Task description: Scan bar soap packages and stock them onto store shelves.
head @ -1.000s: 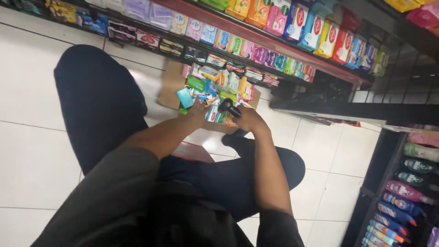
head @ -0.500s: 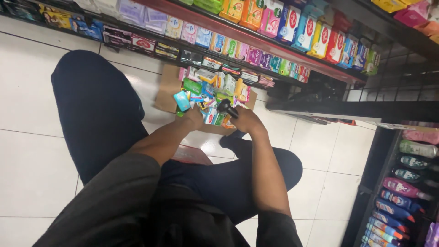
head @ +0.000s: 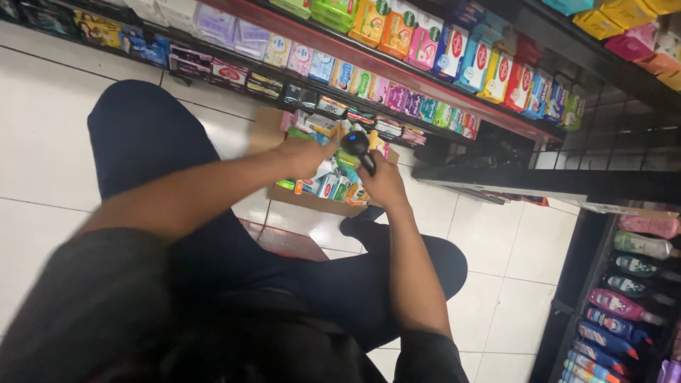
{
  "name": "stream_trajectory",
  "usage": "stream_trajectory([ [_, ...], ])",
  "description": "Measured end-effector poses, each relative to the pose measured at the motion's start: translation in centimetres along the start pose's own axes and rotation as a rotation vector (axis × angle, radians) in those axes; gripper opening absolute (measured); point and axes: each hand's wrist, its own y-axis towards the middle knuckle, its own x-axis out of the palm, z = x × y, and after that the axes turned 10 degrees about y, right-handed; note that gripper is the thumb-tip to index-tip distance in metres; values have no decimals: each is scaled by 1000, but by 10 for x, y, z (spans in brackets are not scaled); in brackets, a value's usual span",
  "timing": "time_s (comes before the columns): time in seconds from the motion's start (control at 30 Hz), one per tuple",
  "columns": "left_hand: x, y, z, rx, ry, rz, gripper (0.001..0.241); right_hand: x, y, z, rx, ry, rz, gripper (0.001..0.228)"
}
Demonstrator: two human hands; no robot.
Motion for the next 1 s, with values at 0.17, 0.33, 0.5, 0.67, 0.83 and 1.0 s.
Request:
stream_trajectory([
  [0.17, -28, -24, -28, -18, -157, 279, 45, 1, -3, -2, -291, 142, 181, 40],
  [0.33, -13, -9, -67, -191, -967, 614, 38, 15, 1, 12, -643, 68, 348, 60],
  [0.5, -52, -11, -51, -131, -1394, 597, 32, 7, -9, -16, -449, 227, 101, 48],
  [0.67, -41, 11, -47, -162, -1548, 564, 30, 12, -4, -7, -553, 162, 117, 43],
  [0.83, -21, 30, -57, -246, -1455, 495, 39, 10, -4, -8, -475, 157, 145, 40],
  [1.0, -51, 7, -37, -251, -1448, 441, 58, 2, -12, -25, -476, 248, 132, 39],
])
